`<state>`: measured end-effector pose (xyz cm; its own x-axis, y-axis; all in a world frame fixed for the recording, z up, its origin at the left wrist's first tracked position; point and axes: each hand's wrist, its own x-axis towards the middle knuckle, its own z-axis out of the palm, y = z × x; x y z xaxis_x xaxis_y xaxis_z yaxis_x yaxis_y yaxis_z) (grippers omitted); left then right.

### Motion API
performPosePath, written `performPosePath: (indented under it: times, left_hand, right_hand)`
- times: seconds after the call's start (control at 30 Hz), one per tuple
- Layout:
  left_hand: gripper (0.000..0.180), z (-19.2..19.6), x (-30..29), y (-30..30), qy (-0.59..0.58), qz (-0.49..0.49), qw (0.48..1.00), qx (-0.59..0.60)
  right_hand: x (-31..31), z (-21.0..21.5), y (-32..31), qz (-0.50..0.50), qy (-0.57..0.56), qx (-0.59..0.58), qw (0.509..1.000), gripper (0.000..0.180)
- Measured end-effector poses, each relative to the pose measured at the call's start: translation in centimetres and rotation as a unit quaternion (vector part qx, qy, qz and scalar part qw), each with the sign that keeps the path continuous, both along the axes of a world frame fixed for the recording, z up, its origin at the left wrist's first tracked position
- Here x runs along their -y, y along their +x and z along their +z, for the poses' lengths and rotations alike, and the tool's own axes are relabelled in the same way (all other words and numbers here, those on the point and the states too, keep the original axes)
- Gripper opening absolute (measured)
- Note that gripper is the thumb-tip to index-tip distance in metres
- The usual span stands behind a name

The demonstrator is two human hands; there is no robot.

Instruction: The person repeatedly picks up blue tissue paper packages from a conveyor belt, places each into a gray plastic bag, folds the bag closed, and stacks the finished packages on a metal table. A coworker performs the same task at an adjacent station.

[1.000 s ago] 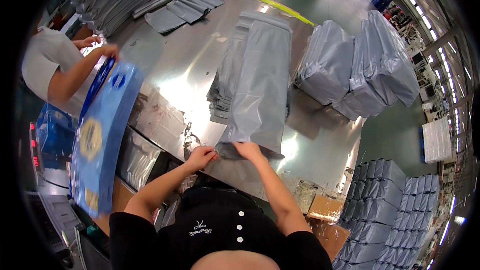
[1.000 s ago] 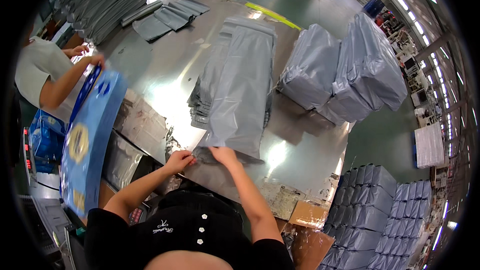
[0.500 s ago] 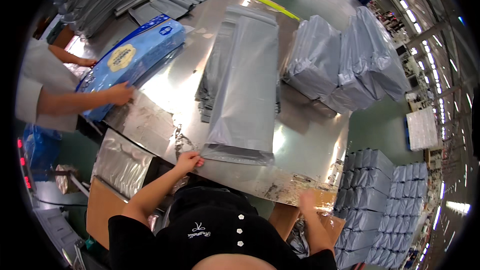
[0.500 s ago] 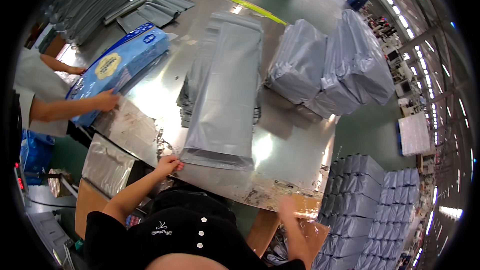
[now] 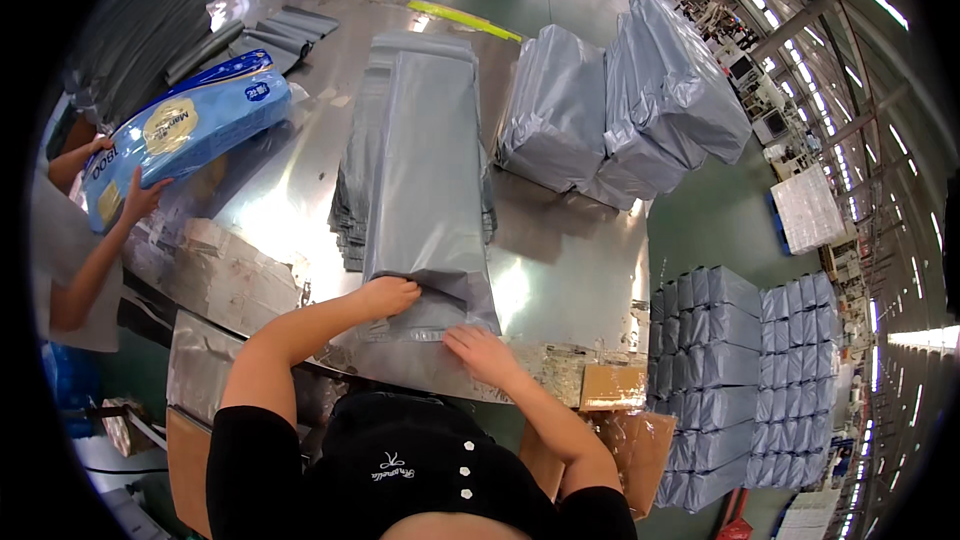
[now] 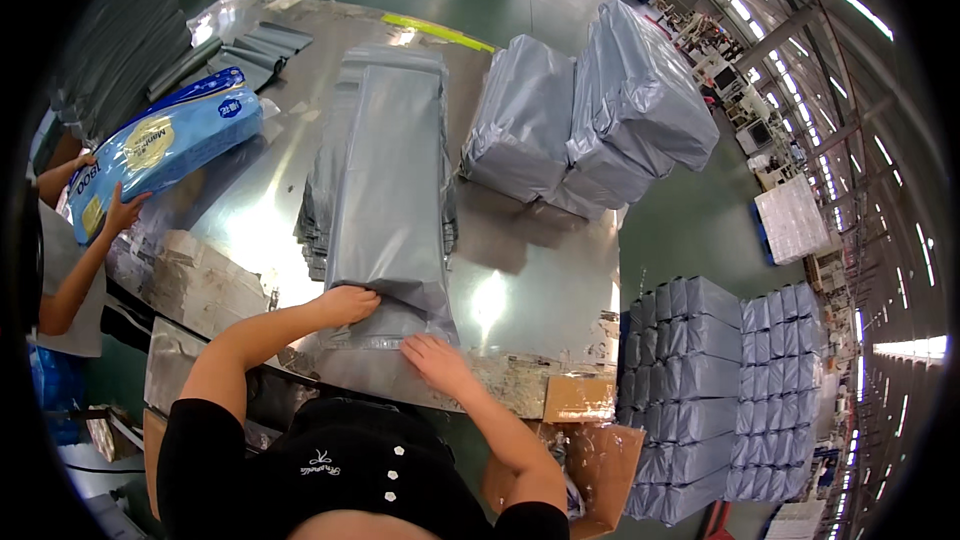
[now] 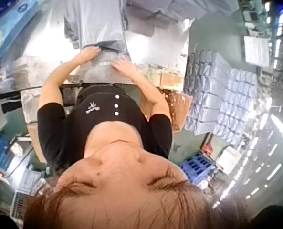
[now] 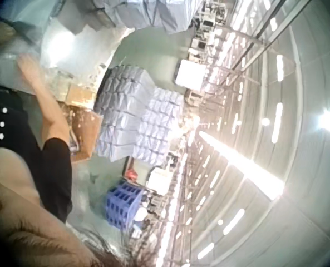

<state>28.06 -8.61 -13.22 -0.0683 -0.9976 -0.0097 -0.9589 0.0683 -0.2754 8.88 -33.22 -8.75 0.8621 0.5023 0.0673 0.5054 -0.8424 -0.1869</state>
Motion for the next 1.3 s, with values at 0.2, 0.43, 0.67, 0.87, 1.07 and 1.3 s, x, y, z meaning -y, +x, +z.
performPosePath:
  times: [0.2, 0.43, 0.67, 0.87, 1.07, 1.3]
  left_hand:
    - [0.034, 2.1, -6.4, 2.2, 0.032, 0.168, 0.928, -0.332]
    - [0.024, 3.3, -8.8, 1.4, -0.113, 0.255, 0.874, -0.398]
    - [0.020, -3.4, -3.3, 1.1, -0.531, 0.385, 0.532, -0.536]
    - [0.060, -10.0, 1.3, 6.1, -0.560, 0.336, 0.070, -0.754]
    - [0.056, 5.4, 4.0, 6.0, -0.519, 0.305, 0.150, -0.784]
    - [0.060, 19.1, 8.1, 5.1, -0.537, 0.192, 0.166, -0.804]
  right_hand:
    - [4.3, 1.0, 5.3, -0.011, -0.159, 0.071, 0.985, 0.032]
    - [8.0, -0.4, 7.4, -0.154, 0.143, -0.005, 0.978, 0.009]
    - [6.0, -4.1, 12.4, -0.343, 0.366, -0.049, 0.864, 0.015]
    - [2.0, -10.5, 19.4, -0.517, 0.459, -0.017, 0.722, 0.048]
    - [4.8, 2.2, 21.8, -0.284, 0.707, -0.165, 0.627, 0.059]
    - [6.2, 19.3, 18.5, -0.211, 0.744, 0.039, 0.633, 0.057]
